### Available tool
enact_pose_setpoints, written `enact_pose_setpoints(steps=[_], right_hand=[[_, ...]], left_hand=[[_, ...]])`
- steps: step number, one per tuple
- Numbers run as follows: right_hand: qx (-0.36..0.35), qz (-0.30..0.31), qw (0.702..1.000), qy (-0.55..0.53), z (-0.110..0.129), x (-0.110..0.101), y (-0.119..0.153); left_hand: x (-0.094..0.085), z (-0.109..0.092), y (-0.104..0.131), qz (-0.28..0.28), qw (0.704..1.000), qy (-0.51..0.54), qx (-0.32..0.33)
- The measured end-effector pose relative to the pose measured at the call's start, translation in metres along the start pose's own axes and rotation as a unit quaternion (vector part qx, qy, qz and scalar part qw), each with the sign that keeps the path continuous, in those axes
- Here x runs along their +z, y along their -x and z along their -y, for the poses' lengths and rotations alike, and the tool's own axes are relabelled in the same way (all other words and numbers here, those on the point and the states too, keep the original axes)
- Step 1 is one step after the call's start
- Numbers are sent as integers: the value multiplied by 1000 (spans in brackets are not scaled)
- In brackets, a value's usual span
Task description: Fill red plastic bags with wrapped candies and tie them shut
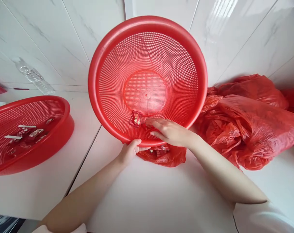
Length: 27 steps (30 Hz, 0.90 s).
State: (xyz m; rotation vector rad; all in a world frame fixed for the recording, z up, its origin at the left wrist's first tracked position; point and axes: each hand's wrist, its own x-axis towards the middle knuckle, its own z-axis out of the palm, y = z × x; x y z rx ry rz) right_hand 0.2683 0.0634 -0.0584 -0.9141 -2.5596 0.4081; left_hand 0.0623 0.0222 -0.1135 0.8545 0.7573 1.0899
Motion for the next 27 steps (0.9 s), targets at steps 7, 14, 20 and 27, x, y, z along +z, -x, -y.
enact_pose_setpoints(steps=[7,14,20,27], right_hand=[[-10,72,994,-88,-2,-6,1],[42,-86,986,-138,-3,-17,2],[94,-54,977,-185,-5,-34,10],[107,-22,993,34,-8,-49,18]], left_hand=[[-12,3,-5,7,1000,-12,13],[-36,-12,-24,-114,988,6,100],[-40,-23,-27,-124,983,27,129],[-43,-23,-30,-146,980,54,121]])
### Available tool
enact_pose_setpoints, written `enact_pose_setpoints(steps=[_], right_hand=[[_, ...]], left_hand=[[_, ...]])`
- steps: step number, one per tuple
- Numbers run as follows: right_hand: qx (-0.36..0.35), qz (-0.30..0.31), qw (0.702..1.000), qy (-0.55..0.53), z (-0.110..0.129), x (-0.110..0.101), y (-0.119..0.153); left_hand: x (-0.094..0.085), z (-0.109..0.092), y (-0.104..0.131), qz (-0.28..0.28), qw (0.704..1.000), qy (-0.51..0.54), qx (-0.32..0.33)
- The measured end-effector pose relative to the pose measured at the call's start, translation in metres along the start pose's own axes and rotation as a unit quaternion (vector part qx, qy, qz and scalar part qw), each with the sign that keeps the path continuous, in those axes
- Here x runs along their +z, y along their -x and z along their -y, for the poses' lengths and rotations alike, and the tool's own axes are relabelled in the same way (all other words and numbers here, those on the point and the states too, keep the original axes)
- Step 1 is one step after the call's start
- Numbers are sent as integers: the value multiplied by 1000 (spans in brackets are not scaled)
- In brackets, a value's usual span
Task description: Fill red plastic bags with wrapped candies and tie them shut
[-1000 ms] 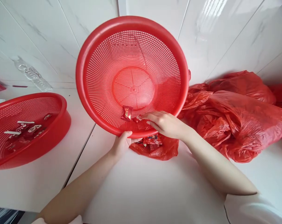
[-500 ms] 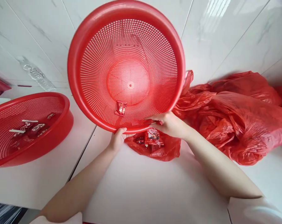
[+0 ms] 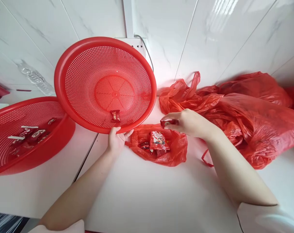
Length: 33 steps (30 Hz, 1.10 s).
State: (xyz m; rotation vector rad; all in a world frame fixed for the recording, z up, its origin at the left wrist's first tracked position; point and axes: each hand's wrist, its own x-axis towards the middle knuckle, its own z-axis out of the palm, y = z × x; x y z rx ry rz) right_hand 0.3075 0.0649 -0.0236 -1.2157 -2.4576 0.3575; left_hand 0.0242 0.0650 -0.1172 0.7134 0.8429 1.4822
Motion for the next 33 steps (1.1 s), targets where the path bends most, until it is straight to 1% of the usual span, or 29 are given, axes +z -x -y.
enact_pose_setpoints(steps=[3,5,7,11,13,15,16,18,20,23,25,29,31,33], right_hand=[[40,36,997,52,-3,-1,3],[28,45,997,47,-2,-1,4],[-4,15,1000,11,2,-1,3],[-71,-77,993,-54,18,6,-3],[-107,-89,988,-62,25,15,-6],[-134,-65,987,-57,30,26,-10],[-136,-45,988,-50,32,33,-11],[-117,-3,992,-37,32,45,-12],[-97,33,994,-37,31,55,-12],[-99,80,989,-72,31,57,-11],[-95,97,984,-113,33,51,-9],[-112,89,974,-178,37,38,-8],[-124,81,972,-181,39,37,-8],[-121,66,975,-172,40,37,-8]], left_hand=[[0,1,0,4,1000,2,-1],[2,0,2,1,1000,2,-5],[7,0,7,4,1000,-4,-16],[23,3,26,26,998,-23,-57],[32,6,39,48,995,-27,-85],[39,10,53,76,991,-27,-108],[41,12,58,91,988,-26,-119],[42,17,67,122,982,-31,-139],[39,21,72,153,975,-48,-154],[33,23,71,182,969,-78,-150],[30,21,67,171,972,-82,-142],[30,12,55,126,982,-66,-125],[31,8,49,118,984,-63,-120],[29,5,43,104,986,-67,-111]])
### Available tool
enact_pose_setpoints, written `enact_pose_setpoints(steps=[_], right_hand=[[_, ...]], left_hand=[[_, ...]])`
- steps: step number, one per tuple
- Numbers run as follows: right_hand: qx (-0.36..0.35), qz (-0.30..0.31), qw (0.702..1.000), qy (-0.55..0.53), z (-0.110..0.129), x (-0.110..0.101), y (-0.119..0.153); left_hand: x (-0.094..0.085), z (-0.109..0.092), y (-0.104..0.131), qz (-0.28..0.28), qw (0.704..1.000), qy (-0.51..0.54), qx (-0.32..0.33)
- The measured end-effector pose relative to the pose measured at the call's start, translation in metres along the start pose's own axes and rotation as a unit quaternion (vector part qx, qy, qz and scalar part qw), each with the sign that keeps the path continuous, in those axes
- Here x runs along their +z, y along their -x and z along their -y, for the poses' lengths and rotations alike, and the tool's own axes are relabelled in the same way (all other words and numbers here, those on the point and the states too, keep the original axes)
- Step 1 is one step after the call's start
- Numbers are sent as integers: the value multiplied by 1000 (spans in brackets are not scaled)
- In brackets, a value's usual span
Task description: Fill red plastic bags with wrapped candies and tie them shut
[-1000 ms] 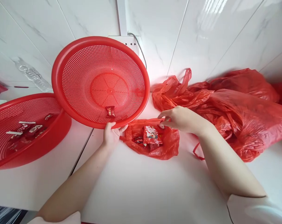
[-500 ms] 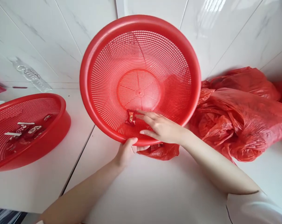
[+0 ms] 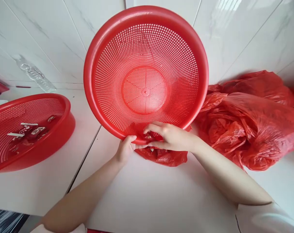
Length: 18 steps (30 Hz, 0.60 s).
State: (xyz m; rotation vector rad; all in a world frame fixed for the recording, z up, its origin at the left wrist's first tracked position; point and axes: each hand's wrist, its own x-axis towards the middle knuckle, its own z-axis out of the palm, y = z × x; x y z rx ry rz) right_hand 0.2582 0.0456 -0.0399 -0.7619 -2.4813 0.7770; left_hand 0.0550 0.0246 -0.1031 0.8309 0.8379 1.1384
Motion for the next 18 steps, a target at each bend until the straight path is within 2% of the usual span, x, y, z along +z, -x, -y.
enact_pose_setpoints(steps=[2,4,6,8,11,14,18], right_hand=[[29,-42,999,-18,-1,0,0],[91,-97,986,-101,-2,-2,0],[158,-124,951,-235,-5,-8,1],[199,-119,906,-353,-9,-15,1],[222,-128,864,-433,-16,-22,1],[231,-139,853,-448,-25,-22,1],[215,-149,876,-406,-36,-19,2]], left_hand=[[-4,-5,-4,-26,1000,-5,13],[-11,-12,-9,-52,998,-7,33],[-20,-20,-15,-71,996,-8,52],[-30,-28,-21,-84,994,-6,69],[-43,-34,-29,-95,992,0,86],[-51,-37,-32,-99,991,11,87],[-55,-38,-33,-86,991,30,93]])
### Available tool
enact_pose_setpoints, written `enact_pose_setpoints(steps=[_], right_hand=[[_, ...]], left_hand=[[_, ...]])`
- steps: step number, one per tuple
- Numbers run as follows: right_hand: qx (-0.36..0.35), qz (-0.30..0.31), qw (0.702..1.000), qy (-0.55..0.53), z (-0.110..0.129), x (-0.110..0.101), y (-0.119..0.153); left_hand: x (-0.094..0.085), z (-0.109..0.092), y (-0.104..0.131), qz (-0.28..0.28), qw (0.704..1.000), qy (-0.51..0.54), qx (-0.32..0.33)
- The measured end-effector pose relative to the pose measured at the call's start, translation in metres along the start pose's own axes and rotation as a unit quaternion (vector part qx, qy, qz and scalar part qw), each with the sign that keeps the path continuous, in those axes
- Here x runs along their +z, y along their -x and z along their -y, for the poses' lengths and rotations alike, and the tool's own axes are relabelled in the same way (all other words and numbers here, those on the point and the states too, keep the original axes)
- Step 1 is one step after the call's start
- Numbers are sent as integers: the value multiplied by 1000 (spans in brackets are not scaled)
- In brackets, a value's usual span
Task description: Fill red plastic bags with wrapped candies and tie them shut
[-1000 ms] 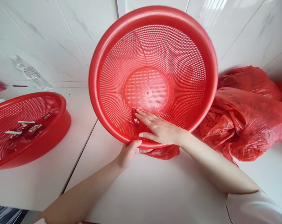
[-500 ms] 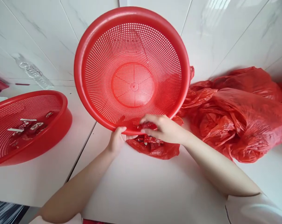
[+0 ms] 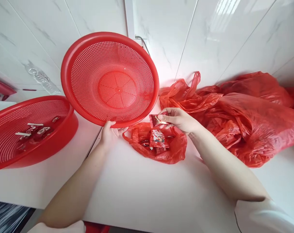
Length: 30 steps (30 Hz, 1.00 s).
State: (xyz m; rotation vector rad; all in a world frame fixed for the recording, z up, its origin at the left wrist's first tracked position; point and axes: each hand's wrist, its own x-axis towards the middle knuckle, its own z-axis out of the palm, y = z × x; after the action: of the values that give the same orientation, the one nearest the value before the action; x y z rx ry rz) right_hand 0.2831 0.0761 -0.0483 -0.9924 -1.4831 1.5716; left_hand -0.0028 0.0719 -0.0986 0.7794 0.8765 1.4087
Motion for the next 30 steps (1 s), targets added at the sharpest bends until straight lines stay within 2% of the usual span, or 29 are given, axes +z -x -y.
enact_pose_setpoints(steps=[3,6,10,13,14,16,19,22,25,28,30], right_hand=[[-43,-11,997,63,-3,-2,-1],[-33,-14,994,103,-4,-1,-1],[-10,33,996,88,-6,5,-2],[-12,57,986,156,-12,11,-2],[-13,46,978,204,-15,13,-3],[-43,-22,952,302,-20,16,-3],[-147,-129,915,352,-24,20,-3],[-217,-152,895,358,-22,20,-2],[-266,-158,860,406,-22,16,-4],[-303,-178,847,398,-25,9,-9],[-325,-194,854,358,-25,6,-10]], left_hand=[[-1,-2,-1,13,1000,3,3],[-1,-3,0,21,1000,3,1],[0,-4,0,29,1000,0,3],[2,-4,2,29,1000,-8,5],[3,-4,2,28,1000,-12,4],[5,-5,4,24,1000,-17,4],[7,-8,7,16,1000,-19,2],[8,-11,10,17,1000,-26,-6],[7,-16,12,43,997,-61,-32],[5,-24,17,102,979,-172,-44],[6,-32,23,161,947,-277,-36]])
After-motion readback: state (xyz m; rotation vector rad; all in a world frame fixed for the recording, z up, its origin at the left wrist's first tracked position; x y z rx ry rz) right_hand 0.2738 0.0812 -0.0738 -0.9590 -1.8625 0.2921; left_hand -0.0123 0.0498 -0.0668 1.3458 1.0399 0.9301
